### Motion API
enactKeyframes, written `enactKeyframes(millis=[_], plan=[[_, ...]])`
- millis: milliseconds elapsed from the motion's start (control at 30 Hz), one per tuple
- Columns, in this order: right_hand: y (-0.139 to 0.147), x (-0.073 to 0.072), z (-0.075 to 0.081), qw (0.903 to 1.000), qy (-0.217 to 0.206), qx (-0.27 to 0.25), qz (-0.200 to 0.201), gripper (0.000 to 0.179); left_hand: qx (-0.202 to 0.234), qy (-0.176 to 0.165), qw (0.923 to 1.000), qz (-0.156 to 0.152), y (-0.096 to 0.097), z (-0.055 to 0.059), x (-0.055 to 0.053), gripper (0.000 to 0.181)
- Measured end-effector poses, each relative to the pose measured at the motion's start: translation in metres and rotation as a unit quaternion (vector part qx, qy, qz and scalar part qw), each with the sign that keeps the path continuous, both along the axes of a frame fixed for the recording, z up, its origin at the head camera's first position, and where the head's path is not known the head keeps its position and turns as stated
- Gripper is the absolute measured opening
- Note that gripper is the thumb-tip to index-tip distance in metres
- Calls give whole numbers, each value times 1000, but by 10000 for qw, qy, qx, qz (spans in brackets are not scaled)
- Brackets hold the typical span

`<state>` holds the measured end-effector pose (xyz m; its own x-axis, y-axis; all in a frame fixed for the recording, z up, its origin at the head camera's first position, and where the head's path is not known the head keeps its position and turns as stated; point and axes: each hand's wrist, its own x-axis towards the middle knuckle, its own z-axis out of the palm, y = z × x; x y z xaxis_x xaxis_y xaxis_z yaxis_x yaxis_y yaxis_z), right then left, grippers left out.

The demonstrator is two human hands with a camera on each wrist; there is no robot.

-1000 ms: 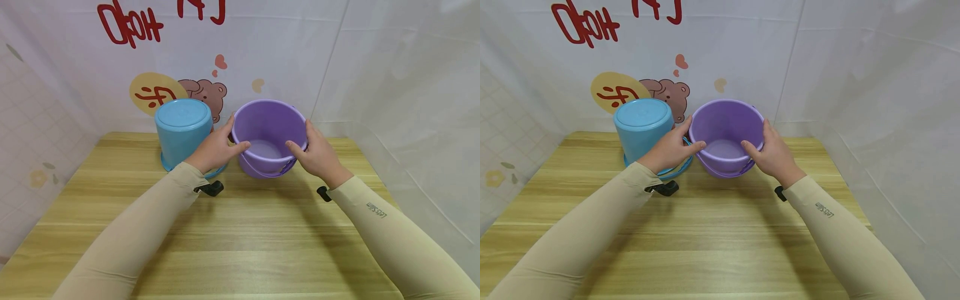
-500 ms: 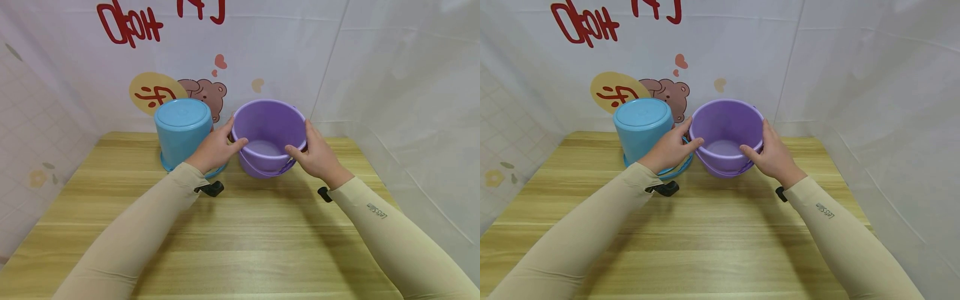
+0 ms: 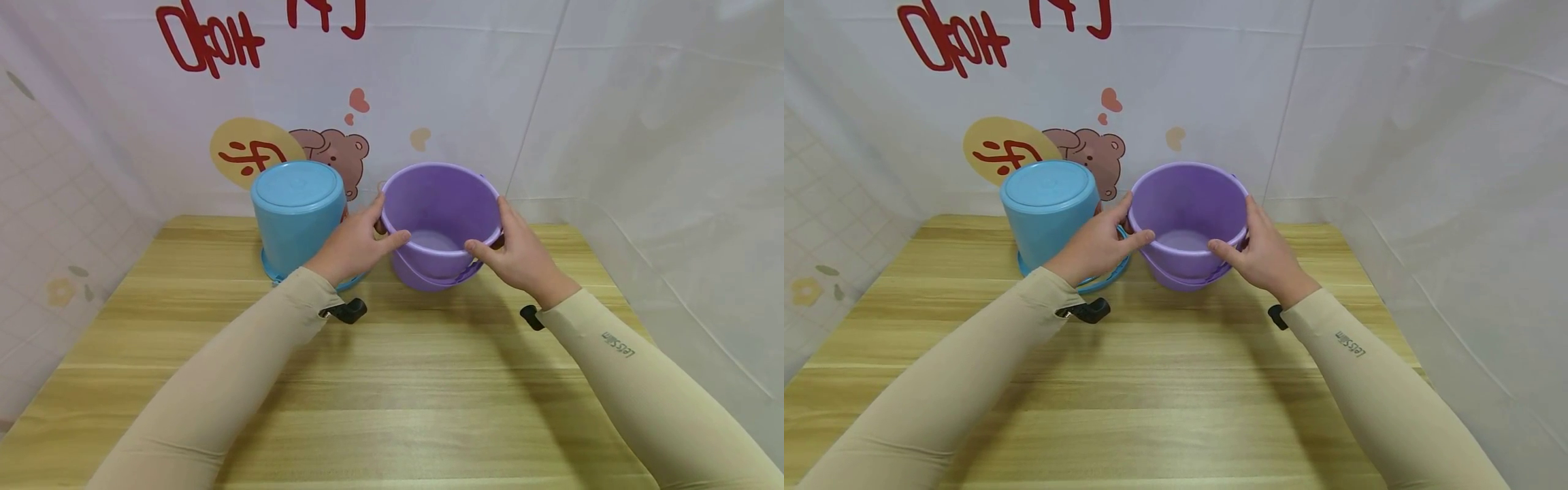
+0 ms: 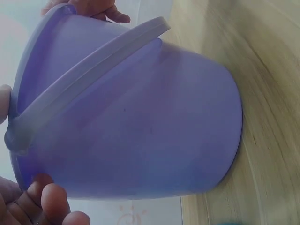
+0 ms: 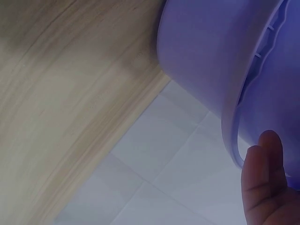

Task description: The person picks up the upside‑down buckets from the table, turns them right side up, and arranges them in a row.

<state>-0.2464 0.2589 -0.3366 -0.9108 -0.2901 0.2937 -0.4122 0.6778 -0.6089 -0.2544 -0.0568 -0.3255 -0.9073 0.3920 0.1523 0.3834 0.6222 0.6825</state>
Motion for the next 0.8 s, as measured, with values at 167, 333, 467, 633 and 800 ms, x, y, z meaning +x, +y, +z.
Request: enactKeyframes(millis=[167,333,467,633,800], plan=[[0,1,2,10000,-29,69,-39,91,-2,-55,10000,-45,2,0,1,106],[0,3,3,9998,-43,127,-125,88,67,-102,9999,-36,4,-2,1,112],[0,3,3,9996,-41,153,-234,88,70,-93,9999,-49,6,-4,1,114],[0,4,3,9994,-38,166,-310,91,51,-92,9999,-3,7,-3,2,113],[0,7,3,9988,-52,245,-420,91,-32,-141,9999,47,8,-3,2,110]])
